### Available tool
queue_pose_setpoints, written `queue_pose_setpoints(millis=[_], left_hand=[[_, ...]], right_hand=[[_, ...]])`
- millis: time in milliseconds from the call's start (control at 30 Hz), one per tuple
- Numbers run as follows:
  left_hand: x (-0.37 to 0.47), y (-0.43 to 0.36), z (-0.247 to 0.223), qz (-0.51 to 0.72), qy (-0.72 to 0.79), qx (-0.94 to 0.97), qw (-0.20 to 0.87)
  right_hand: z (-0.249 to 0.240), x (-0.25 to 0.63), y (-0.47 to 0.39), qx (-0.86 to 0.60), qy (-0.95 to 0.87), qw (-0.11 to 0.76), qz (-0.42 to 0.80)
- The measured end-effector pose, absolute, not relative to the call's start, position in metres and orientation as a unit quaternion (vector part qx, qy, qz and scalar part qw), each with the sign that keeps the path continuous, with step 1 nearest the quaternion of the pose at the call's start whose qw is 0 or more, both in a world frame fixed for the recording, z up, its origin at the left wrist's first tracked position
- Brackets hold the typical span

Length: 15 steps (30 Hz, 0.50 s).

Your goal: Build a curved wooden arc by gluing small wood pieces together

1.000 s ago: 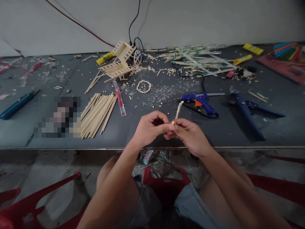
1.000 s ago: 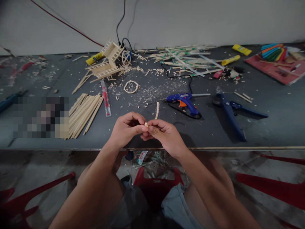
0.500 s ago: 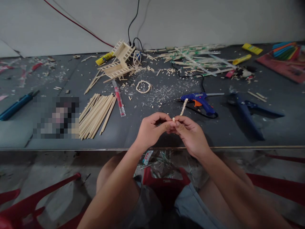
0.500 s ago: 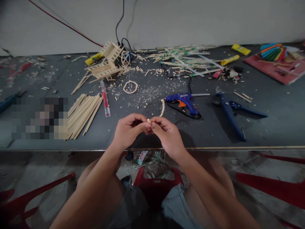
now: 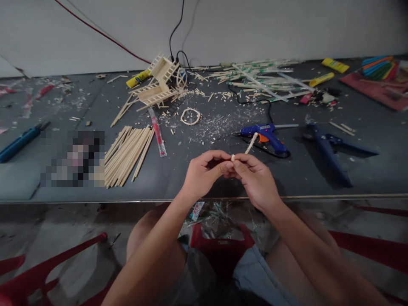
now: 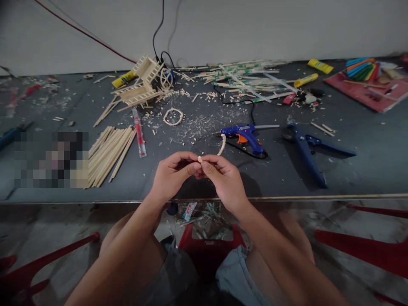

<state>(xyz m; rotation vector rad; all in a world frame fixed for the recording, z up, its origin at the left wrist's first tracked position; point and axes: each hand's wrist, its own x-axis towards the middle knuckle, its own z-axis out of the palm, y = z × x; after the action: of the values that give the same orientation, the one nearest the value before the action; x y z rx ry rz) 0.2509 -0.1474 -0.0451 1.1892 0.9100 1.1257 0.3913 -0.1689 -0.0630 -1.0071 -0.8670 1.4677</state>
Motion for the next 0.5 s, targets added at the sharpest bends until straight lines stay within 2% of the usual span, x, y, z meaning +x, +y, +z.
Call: queue_pose_setpoints(millis=[367, 500], left_hand=[[0.261, -0.145, -0.052, 0.526, 0.381, 0.439, 0.621], [0.265, -0.135, -0.042, 0.577, 0.417, 0.403, 0.575]], right_hand=[[-0.06, 0.378, -0.161, -0.421, -0.381, 0.571, 0.593], [-0.051, 0.372, -0.164, -0.41, -0.391, 0.572, 0.593]])
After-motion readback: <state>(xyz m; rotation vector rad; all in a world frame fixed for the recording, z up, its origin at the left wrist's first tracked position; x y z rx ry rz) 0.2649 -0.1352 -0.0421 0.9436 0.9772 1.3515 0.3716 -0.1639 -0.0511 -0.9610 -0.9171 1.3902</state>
